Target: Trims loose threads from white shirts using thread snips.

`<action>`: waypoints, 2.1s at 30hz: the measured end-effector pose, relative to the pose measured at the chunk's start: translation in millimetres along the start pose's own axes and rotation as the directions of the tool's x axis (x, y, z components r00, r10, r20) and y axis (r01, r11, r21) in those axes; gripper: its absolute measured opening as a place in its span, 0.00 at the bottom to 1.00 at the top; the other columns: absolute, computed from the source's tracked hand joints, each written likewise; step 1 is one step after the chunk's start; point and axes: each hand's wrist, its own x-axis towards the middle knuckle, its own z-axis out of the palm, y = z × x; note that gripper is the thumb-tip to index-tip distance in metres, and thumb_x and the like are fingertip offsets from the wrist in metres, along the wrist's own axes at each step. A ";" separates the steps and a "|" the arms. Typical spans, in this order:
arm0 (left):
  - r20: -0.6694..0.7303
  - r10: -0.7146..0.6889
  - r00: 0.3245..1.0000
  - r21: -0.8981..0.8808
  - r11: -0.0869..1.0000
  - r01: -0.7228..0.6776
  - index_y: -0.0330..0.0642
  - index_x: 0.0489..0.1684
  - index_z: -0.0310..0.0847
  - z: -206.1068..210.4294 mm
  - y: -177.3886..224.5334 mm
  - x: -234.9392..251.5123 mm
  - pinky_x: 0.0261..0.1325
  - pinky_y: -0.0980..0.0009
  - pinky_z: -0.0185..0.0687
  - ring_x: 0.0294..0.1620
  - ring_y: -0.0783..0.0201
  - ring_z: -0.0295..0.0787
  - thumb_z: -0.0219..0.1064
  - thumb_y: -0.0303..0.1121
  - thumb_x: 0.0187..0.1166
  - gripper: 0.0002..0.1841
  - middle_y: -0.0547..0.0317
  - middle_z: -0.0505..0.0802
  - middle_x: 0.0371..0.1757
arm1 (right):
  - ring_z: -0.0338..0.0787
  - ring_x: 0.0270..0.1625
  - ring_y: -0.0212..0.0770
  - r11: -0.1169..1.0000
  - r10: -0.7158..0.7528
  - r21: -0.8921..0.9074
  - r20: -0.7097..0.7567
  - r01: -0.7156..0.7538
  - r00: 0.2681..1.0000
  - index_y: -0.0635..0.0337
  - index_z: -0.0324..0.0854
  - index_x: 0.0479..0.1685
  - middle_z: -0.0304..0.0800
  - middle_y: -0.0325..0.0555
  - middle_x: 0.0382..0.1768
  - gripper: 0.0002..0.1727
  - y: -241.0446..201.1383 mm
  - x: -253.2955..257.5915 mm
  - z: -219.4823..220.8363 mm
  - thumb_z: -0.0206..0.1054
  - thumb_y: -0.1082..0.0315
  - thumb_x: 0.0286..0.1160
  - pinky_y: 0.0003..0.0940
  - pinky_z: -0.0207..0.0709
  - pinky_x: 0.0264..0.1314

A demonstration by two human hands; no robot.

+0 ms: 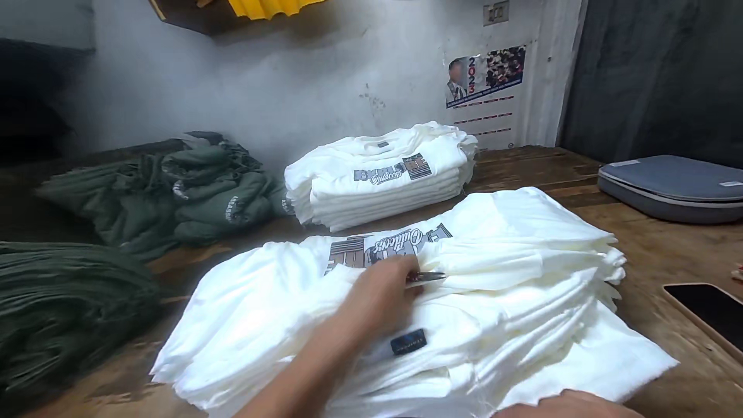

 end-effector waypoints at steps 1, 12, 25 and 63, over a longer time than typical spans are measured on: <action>-0.051 0.005 0.999 -0.034 0.999 -0.006 0.42 0.46 0.87 -2.0 -1.4 -3.3 0.52 0.52 0.87 0.46 0.56 0.90 0.74 0.37 0.77 0.10 0.54 0.91 0.42 | 0.91 0.28 0.51 1.000 0.021 -0.003 -0.154 -0.022 0.988 0.62 0.95 0.48 0.94 0.52 0.27 0.18 -0.5 3.6 4.0 0.73 0.55 0.77 0.53 0.83 0.37; -0.461 0.358 0.812 -0.027 0.909 -0.416 0.60 0.57 0.88 -14.5 -24.7 -50.8 0.43 0.81 0.84 0.44 0.81 0.85 0.70 0.57 0.76 0.19 0.77 0.90 0.46 | 0.81 0.40 0.29 0.947 -0.240 0.008 -0.647 0.322 0.724 0.45 0.92 0.35 0.98 0.27 0.41 0.06 42.8 -1.0 22.0 0.71 0.69 0.77 0.33 0.62 0.58; -0.352 0.557 0.752 0.021 0.808 -0.588 0.60 0.51 0.92 1.2 17.9 -19.9 0.54 0.72 0.84 0.48 0.77 0.87 0.68 0.43 0.80 0.10 0.79 0.92 0.44 | 0.85 0.45 0.35 0.993 -0.116 -0.095 -0.713 0.069 0.691 0.49 0.87 0.45 0.90 0.40 0.40 0.10 53.4 14.4 35.5 0.62 0.63 0.73 0.34 0.73 0.49; -0.058 0.562 0.825 -0.564 0.664 -0.492 0.44 0.43 0.89 -5.5 18.6 8.9 0.40 0.86 0.80 0.36 0.83 0.84 0.67 0.30 0.83 0.04 0.71 0.92 0.38 | 0.88 0.35 0.39 0.964 0.154 -0.020 -0.768 -0.263 0.622 0.55 0.89 0.42 0.92 0.35 0.30 0.15 0.6 53.7 64.6 0.81 0.66 0.52 0.54 0.73 0.56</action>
